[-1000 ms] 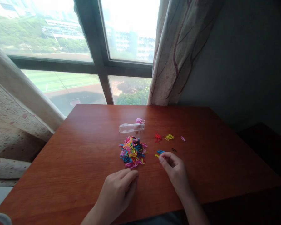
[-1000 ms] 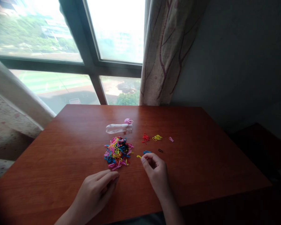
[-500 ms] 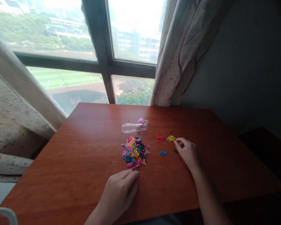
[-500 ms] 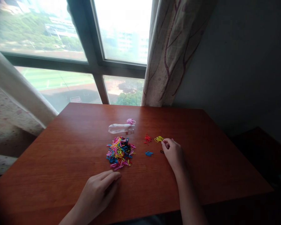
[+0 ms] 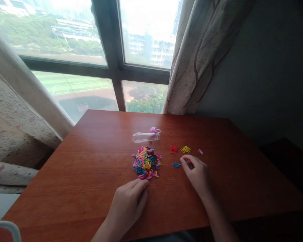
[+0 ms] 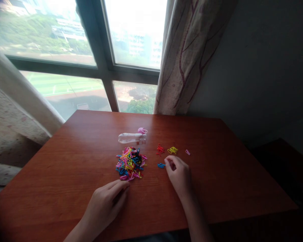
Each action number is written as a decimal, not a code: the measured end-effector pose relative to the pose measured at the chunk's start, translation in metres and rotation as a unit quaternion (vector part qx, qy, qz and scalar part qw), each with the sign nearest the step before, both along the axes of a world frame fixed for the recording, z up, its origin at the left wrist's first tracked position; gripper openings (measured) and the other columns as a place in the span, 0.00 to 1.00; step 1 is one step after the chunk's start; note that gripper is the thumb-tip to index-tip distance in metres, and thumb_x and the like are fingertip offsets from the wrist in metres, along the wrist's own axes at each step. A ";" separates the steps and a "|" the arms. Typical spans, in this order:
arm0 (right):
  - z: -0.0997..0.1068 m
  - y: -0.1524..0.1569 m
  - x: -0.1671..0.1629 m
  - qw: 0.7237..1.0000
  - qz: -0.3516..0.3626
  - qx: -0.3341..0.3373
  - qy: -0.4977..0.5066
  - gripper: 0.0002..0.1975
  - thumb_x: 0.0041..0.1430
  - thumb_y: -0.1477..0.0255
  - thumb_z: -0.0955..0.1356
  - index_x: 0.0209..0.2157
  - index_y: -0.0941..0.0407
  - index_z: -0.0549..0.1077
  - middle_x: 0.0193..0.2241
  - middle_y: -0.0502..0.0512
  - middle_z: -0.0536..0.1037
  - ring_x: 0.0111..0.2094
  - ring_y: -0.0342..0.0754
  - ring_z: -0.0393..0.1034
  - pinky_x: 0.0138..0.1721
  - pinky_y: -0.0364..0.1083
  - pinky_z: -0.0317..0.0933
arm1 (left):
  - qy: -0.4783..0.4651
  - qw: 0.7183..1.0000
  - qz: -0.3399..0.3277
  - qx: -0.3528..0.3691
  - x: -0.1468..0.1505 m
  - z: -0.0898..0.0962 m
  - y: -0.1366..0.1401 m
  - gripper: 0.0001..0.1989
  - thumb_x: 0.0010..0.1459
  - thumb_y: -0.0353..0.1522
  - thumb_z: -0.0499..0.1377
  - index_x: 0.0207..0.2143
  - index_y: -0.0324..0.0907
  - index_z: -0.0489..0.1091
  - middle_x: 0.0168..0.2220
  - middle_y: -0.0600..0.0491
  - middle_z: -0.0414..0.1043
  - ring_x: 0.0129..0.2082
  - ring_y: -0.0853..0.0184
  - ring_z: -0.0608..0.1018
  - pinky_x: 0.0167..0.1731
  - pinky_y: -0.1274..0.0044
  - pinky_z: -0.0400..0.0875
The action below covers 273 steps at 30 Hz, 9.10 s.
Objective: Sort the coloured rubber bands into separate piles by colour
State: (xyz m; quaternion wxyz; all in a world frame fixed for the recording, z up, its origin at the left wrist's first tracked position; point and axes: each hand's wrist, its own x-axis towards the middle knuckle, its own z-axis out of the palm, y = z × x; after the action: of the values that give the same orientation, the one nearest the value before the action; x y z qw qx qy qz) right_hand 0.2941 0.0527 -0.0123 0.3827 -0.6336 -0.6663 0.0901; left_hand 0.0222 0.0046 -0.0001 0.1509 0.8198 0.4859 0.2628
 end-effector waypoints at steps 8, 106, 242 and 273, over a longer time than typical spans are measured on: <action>-0.001 -0.041 -0.067 0.990 0.123 -0.061 -0.018 0.07 0.63 0.74 0.64 0.30 0.53 0.71 0.26 0.49 0.74 0.27 0.45 0.68 0.31 0.43 0.56 | 0.025 0.998 0.065 -0.002 0.001 0.004 0.001 0.09 0.63 0.30 0.51 0.39 0.46 0.72 0.34 0.54 0.79 0.31 0.65 0.81 0.31 0.76 0.72; -0.002 0.014 0.091 0.980 -0.176 -0.088 -0.039 0.16 0.57 0.57 0.64 0.32 0.55 0.76 0.24 0.54 0.77 0.24 0.48 0.70 0.26 0.44 0.57 | -0.046 0.998 0.038 -0.021 -0.015 0.001 -0.001 0.11 0.62 0.30 0.52 0.41 0.45 0.73 0.37 0.54 0.80 0.34 0.67 0.82 0.32 0.80 0.75; -0.002 -0.049 -0.057 0.991 0.108 -0.079 0.010 0.07 0.63 0.75 0.64 0.33 0.53 0.72 0.28 0.49 0.75 0.31 0.47 0.70 0.35 0.44 0.56 | 0.123 0.990 -0.056 -0.045 0.043 0.059 0.079 0.10 0.64 0.33 0.52 0.39 0.45 0.73 0.37 0.51 0.78 0.35 0.63 0.79 0.31 0.76 0.69; 0.004 -0.040 -0.079 0.990 0.107 -0.089 -0.033 0.06 0.61 0.76 0.65 0.31 0.53 0.72 0.27 0.49 0.75 0.29 0.46 0.68 0.32 0.43 0.53 | 0.093 0.993 0.066 0.025 -0.028 0.001 -0.008 0.09 0.66 0.34 0.50 0.37 0.47 0.71 0.30 0.58 0.76 0.29 0.67 0.80 0.26 0.77 0.67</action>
State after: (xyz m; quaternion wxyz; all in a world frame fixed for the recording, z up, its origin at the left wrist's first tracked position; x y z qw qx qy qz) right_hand 0.2154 0.0125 -0.0088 0.2905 -0.5926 -0.7322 0.1684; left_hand -0.0053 -0.0033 0.0008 0.0666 0.8104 0.5440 0.2070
